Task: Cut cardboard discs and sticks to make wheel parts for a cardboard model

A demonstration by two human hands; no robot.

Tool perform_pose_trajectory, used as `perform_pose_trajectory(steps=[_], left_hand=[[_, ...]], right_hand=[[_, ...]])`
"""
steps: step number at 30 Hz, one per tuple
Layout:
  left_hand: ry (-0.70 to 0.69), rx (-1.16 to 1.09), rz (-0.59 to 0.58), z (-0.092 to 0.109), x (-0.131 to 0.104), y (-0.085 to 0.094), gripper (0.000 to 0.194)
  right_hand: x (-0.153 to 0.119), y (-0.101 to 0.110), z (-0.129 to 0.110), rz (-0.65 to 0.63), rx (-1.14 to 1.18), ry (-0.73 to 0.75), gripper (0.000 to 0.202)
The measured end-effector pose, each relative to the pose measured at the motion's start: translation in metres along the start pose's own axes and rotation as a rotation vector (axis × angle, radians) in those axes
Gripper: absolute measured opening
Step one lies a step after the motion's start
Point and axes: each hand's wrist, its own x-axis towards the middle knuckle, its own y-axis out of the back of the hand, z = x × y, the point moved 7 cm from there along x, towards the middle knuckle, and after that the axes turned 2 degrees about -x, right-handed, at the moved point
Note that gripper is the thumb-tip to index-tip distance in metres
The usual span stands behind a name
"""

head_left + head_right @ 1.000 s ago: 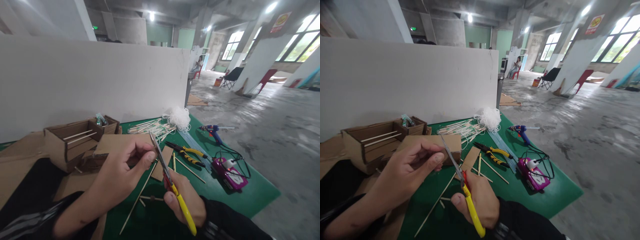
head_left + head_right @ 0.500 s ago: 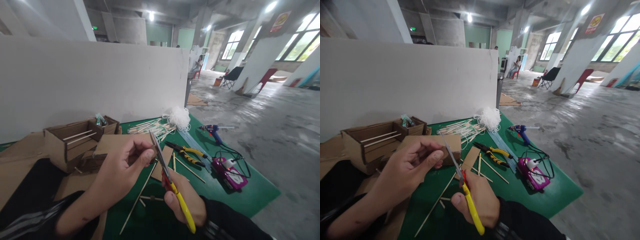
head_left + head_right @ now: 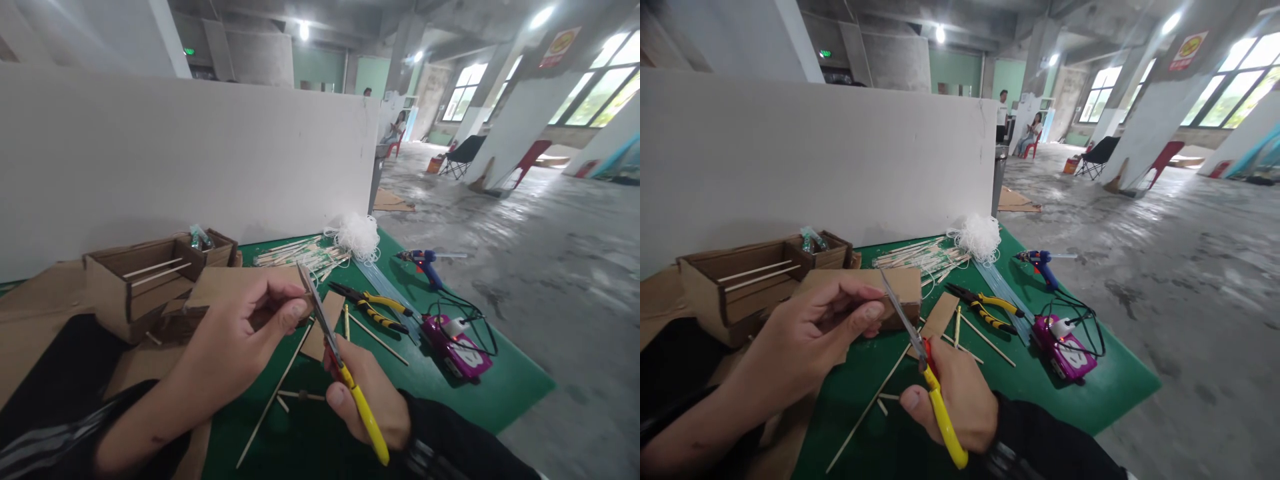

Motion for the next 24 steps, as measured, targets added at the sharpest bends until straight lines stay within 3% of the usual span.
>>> perform_pose_trajectory(steps=[13,24], left_hand=[[-0.038,0.068,-0.021,0.0028,-0.0028,0.0044,0.005],[-0.065,0.028,-0.003,0.0059,0.0002,0.0013,0.005]], right_hand=[[-0.0004,0.0003,0.0011,-0.013,0.039,-0.04,0.059],[0.0012,0.0005,0.0019,-0.018,0.157,-0.07,0.048]])
